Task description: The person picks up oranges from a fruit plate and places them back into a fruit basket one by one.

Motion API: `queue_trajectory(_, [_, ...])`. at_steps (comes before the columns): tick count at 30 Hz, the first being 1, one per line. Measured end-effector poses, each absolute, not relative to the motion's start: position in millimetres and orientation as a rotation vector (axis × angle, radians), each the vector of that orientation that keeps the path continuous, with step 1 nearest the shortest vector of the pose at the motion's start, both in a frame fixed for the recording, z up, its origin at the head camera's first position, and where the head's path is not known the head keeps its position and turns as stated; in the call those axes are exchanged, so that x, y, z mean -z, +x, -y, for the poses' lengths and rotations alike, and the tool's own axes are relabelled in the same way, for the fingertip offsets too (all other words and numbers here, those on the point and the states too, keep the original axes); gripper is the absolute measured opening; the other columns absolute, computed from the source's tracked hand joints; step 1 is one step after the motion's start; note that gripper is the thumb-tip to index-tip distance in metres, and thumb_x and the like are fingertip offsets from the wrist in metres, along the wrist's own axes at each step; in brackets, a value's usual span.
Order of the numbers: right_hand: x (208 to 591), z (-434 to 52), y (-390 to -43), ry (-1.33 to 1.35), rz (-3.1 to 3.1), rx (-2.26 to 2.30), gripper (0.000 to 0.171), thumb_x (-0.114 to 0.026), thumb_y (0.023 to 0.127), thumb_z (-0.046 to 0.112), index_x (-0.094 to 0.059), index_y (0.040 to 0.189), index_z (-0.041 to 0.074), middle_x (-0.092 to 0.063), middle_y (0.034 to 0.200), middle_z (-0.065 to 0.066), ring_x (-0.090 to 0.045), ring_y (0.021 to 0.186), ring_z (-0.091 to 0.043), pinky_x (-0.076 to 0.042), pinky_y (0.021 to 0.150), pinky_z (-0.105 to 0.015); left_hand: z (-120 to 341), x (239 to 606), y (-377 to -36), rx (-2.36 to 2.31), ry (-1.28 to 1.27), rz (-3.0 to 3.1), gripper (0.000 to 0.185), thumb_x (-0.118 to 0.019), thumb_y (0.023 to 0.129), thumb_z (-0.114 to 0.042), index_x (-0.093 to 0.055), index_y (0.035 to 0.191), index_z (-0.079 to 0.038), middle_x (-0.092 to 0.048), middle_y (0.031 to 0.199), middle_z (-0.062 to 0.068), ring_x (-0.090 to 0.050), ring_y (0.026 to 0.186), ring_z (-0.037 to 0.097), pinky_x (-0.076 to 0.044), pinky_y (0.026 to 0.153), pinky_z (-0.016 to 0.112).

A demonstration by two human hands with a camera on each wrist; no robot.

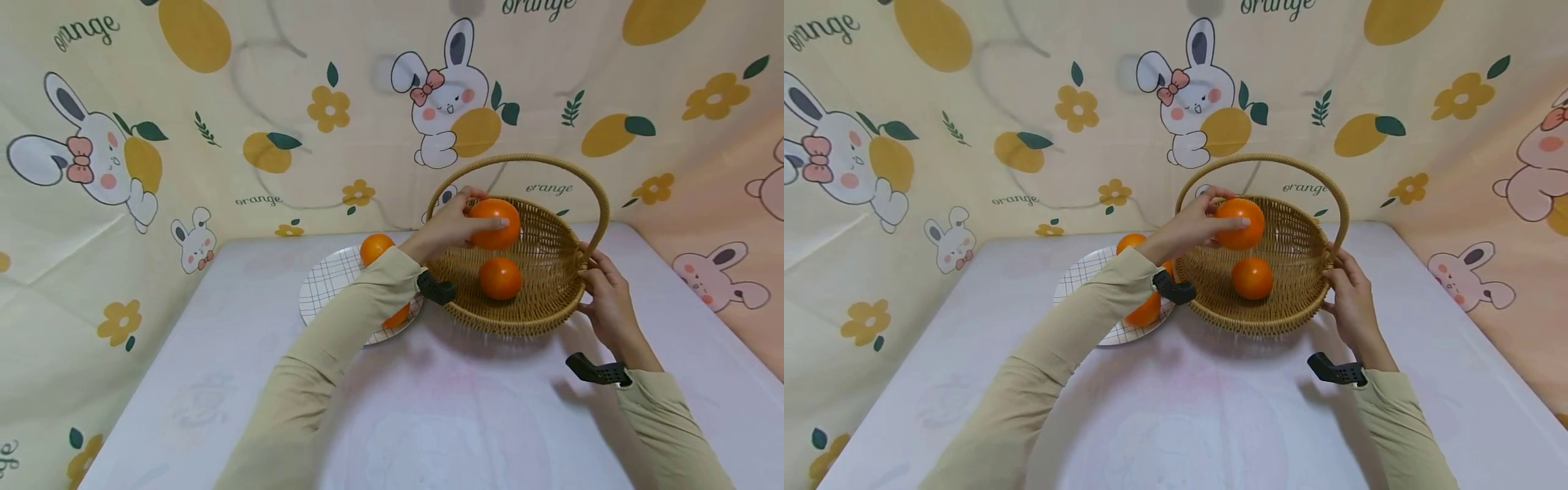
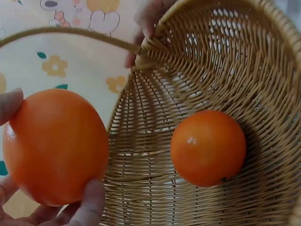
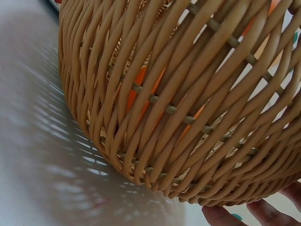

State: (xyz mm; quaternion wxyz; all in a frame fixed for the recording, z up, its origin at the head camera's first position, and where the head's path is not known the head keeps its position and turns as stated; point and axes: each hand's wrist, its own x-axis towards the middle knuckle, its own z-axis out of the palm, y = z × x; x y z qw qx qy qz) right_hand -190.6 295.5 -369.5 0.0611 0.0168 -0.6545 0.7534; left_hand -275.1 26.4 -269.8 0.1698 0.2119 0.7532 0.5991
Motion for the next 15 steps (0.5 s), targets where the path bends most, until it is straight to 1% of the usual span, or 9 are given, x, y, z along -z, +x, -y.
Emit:
queue_trajectory(1, [369.9,-295.7,-190.6,0.052,1.974,-2.285,0.046,-0.039,0.105,0.016,-0.035,0.15,0.022,-0.024,0.15,-0.011,-0.027,0.131,-0.032,-0.052,0.068,-0.026,-28.5,270.6,-277.1,-1.712,0.588,-2.137,0.056,-0.073,0.088,-0.026,-0.041,0.132,-0.017,-0.049,0.116,0.007,-0.058,0.098,0.021,-0.055,0.073,0.034])
queue_trajectory(2, [370.2,-295.8,-190.5,0.054,1.967,-2.29,0.046,-0.039,0.105,0.016,-0.035,0.15,0.021,-0.024,0.15,-0.011,-0.027,0.131,-0.032,-0.053,0.067,-0.025,-30.5,271.7,-279.1,-1.716,0.574,-2.135,0.056,-0.073,0.087,-0.026,-0.041,0.132,-0.017,-0.049,0.116,0.007,-0.058,0.098,0.021,-0.056,0.073,0.035])
queue_trajectory(4, [370.8,-296.2,-190.3,0.058,1.957,-2.298,0.046,-0.039,0.105,0.016,-0.036,0.15,0.021,-0.024,0.149,-0.011,-0.027,0.131,-0.031,-0.053,0.066,-0.024,-34.5,274.2,-282.6,-1.712,0.545,-2.152,0.057,-0.074,0.087,-0.026,-0.041,0.133,-0.017,-0.05,0.117,0.007,-0.058,0.099,0.02,-0.056,0.075,0.036])
queue_trajectory(6, [371.2,-296.5,-190.3,0.064,1.956,-2.295,0.045,-0.039,0.105,0.016,-0.036,0.149,0.021,-0.024,0.148,-0.011,-0.028,0.131,-0.031,-0.053,0.066,-0.024,-38.9,277.7,-287.1,-1.71,0.523,-2.17,0.058,-0.075,0.086,-0.026,-0.042,0.133,-0.017,-0.05,0.118,0.007,-0.059,0.099,0.02,-0.056,0.073,0.035])
queue_trajectory(10, [370.8,-296.6,-190.6,0.062,1.966,-2.283,0.045,-0.039,0.105,0.017,-0.036,0.149,0.021,-0.024,0.149,-0.011,-0.029,0.129,-0.031,-0.053,0.066,-0.025,-47.7,285.1,-294.2,-1.743,0.464,-2.189,0.058,-0.076,0.085,-0.024,-0.043,0.133,-0.017,-0.05,0.119,0.006,-0.058,0.098,0.021,-0.055,0.069,0.034])
queue_trajectory(15, [369.8,-294.7,-191.0,0.046,1.987,-2.262,0.045,-0.038,0.105,0.018,-0.035,0.15,0.022,-0.023,0.151,-0.011,-0.028,0.13,-0.033,-0.053,0.066,-0.024,-56.6,294.3,-302.1,-1.839,0.367,-2.167,0.058,-0.076,0.085,-0.018,-0.045,0.134,-0.016,-0.049,0.125,0.009,-0.057,0.101,0.024,-0.053,0.068,0.036])
